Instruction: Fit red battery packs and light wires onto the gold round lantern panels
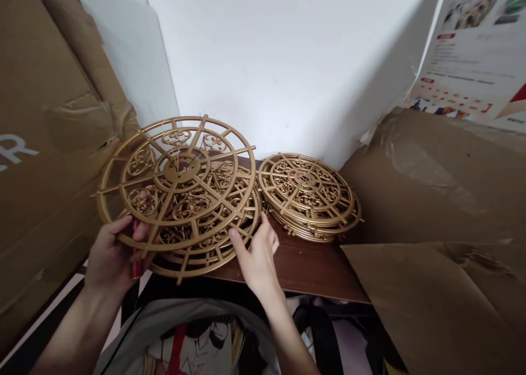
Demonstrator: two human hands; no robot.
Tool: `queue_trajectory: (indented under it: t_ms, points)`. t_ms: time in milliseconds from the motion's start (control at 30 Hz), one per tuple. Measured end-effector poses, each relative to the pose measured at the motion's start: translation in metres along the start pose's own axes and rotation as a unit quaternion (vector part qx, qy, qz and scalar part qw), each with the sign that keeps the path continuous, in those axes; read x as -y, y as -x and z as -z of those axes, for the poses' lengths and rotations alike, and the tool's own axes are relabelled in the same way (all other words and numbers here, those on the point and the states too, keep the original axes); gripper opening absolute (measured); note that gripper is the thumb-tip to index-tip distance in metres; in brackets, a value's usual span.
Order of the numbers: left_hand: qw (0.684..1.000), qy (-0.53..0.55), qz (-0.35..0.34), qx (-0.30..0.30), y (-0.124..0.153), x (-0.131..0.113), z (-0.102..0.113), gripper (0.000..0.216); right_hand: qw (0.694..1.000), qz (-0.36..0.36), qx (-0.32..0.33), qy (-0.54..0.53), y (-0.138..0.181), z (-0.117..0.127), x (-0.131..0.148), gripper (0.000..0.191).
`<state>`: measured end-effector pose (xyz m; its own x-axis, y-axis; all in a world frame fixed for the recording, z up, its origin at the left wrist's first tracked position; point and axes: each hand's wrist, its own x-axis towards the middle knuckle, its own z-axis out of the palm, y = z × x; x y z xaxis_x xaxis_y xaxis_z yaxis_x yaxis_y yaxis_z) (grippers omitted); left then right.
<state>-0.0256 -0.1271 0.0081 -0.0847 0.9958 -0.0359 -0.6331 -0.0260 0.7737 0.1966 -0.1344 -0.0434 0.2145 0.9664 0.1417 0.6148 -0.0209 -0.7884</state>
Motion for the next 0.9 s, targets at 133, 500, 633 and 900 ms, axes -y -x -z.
queue_trajectory:
  t_ms: [133, 500, 633, 900]
  points:
    - [1.000, 0.017, -0.003, -0.005, -0.004, 0.006, 0.005, 0.033, 0.999, -0.013, -0.012, -0.049, -0.003, -0.007, 0.007, 0.075]
    - [0.999, 0.028, -0.037, 0.018, -0.001, 0.002, 0.001, 0.020, 0.996, 0.037, -0.031, 0.073, -0.005, -0.019, 0.005, 0.088]
    - [0.999, 0.003, -0.038, -0.012, 0.001, 0.001, 0.002, 0.028, 0.994, 0.031, -0.037, 0.099, -0.016, -0.014, 0.010, 0.084]
    - [0.997, -0.053, -0.048, -0.015, 0.001, -0.001, 0.008, 0.041, 0.998, -0.002, -0.017, 0.054, -0.032, -0.009, 0.018, 0.071]
